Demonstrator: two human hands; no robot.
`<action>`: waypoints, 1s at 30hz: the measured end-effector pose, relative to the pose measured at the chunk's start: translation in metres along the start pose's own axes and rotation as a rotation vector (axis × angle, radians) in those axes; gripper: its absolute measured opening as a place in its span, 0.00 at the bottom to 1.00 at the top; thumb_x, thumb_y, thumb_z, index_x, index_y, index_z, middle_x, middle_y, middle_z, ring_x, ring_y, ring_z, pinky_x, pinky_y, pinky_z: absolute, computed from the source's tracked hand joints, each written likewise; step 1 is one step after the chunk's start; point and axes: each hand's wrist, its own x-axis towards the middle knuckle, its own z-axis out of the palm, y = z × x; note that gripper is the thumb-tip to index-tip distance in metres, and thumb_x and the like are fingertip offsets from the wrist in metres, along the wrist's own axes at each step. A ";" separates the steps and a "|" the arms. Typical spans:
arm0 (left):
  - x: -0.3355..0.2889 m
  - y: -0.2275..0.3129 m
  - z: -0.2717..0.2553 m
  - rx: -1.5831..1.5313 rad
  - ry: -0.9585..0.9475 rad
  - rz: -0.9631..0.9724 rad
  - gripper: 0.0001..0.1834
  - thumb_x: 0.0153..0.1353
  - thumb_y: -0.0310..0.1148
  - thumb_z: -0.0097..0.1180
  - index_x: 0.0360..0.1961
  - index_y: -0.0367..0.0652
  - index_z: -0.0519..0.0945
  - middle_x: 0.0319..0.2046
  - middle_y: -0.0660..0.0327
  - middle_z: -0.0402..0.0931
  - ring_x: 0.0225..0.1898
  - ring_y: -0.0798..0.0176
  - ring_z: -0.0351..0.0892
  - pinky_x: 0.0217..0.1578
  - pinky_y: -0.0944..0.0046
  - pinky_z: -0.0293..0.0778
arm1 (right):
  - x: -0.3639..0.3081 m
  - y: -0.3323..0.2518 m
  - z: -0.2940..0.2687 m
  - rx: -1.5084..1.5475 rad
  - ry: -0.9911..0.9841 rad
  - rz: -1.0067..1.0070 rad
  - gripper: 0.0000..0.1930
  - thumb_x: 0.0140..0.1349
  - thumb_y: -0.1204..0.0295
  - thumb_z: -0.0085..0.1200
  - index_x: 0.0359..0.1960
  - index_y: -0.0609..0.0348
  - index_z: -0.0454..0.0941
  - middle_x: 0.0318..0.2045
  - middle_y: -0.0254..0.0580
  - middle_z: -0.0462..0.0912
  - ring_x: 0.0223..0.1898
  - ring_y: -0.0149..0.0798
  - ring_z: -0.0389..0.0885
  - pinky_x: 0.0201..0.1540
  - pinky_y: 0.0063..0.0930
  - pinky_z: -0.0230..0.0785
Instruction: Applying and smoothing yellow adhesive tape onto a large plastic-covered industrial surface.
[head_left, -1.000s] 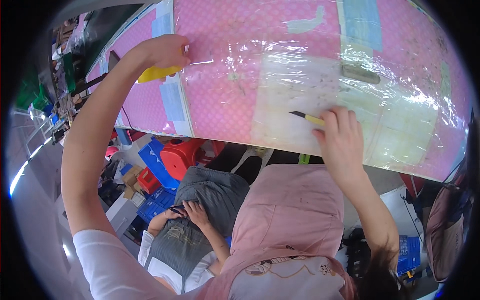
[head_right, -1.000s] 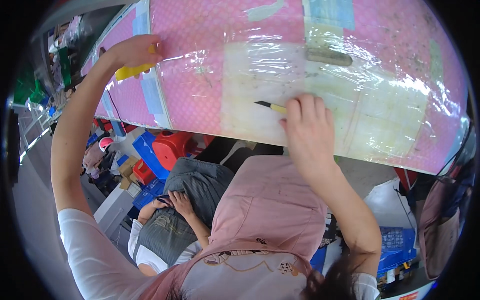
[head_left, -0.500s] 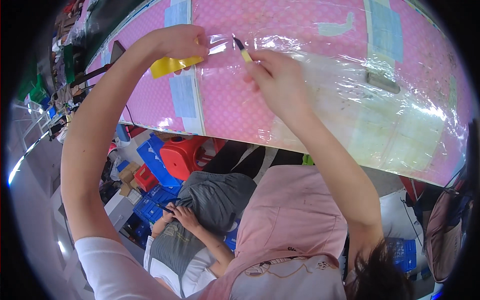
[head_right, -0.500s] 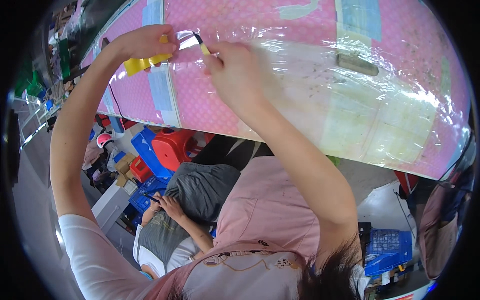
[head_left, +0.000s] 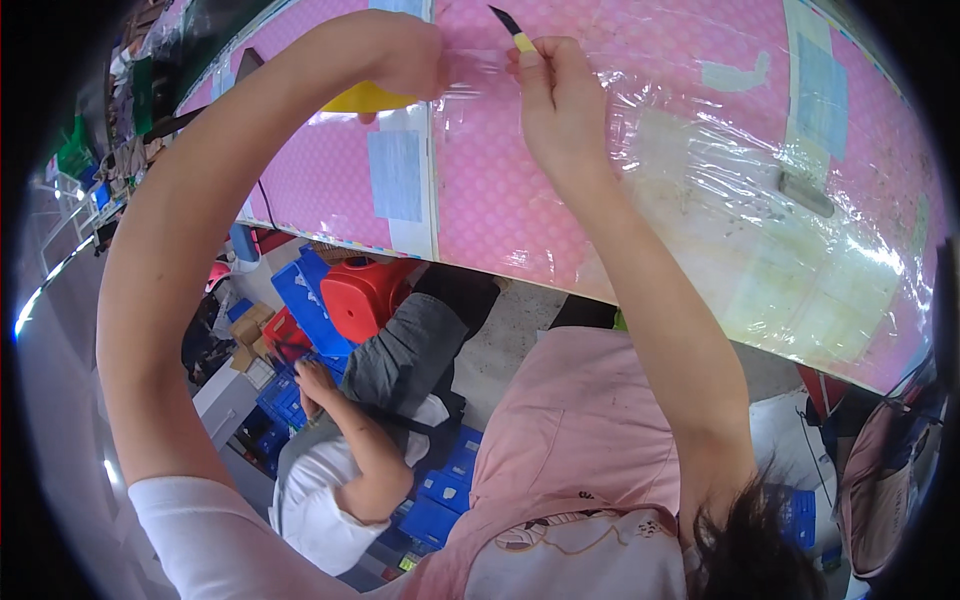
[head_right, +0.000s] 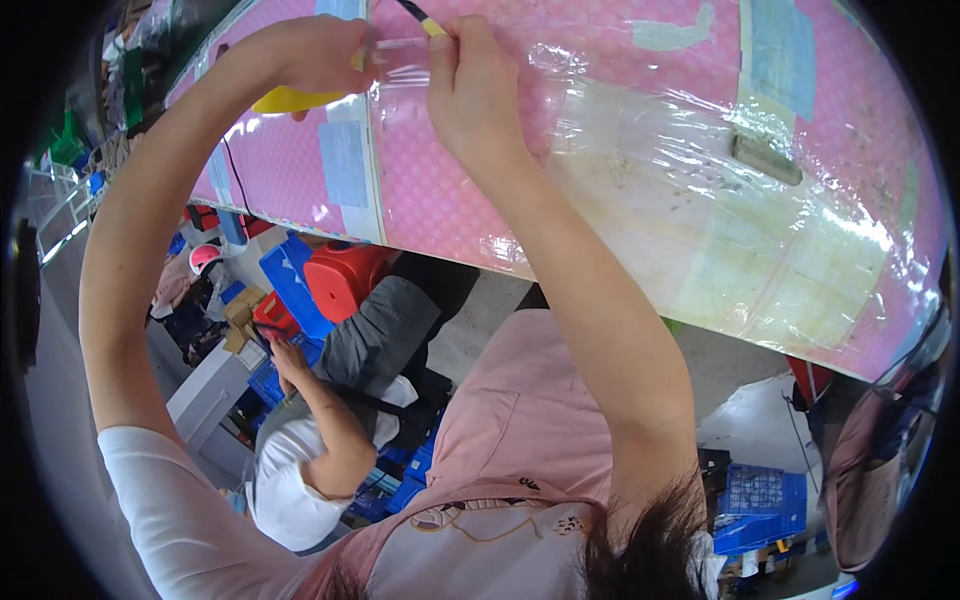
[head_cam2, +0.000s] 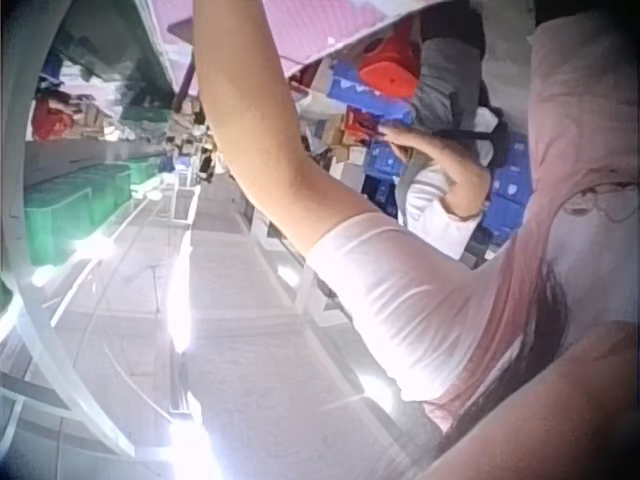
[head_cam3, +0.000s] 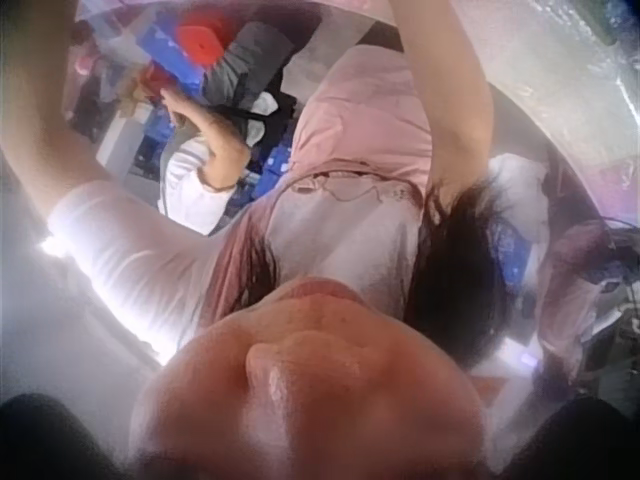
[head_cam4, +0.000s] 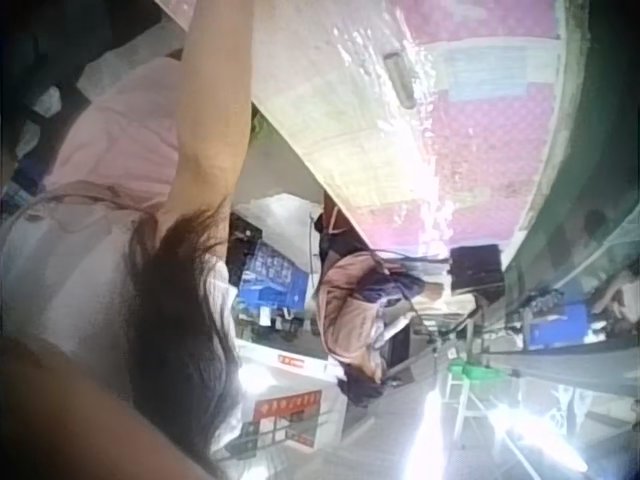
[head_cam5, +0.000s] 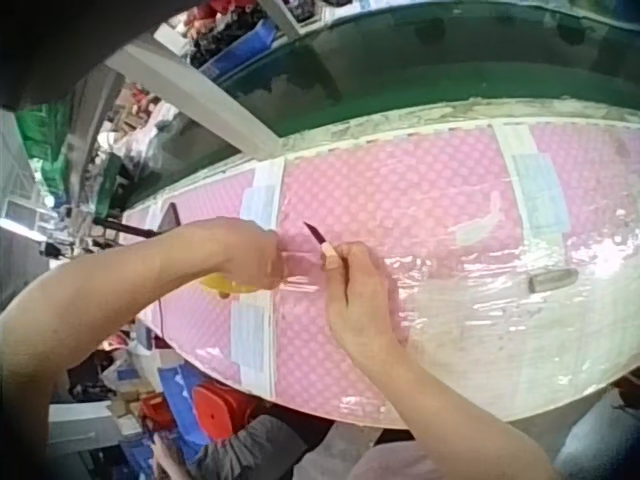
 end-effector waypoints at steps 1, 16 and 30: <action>0.000 -0.006 0.000 0.003 0.004 -0.022 0.32 0.58 0.52 0.55 0.52 0.34 0.70 0.32 0.48 0.79 0.20 0.55 0.82 0.25 0.59 0.80 | 0.002 -0.001 0.000 0.002 0.004 -0.007 0.09 0.69 0.72 0.45 0.41 0.66 0.71 0.36 0.45 0.83 0.39 0.35 0.84 0.43 0.28 0.75; -0.012 -0.051 0.002 -0.284 -0.051 0.089 0.26 0.63 0.47 0.50 0.59 0.46 0.65 0.34 0.53 0.78 0.22 0.59 0.81 0.21 0.63 0.79 | 0.004 -0.009 0.001 0.223 -0.057 0.140 0.09 0.69 0.72 0.44 0.40 0.68 0.72 0.37 0.45 0.82 0.39 0.35 0.82 0.45 0.27 0.74; 0.005 -0.025 0.001 -0.261 -0.028 0.023 0.22 0.61 0.40 0.52 0.54 0.45 0.70 0.39 0.53 0.78 0.28 0.58 0.82 0.24 0.61 0.81 | 0.010 0.011 0.050 0.594 0.041 0.280 0.10 0.65 0.70 0.49 0.39 0.67 0.74 0.30 0.43 0.80 0.34 0.33 0.77 0.36 0.30 0.68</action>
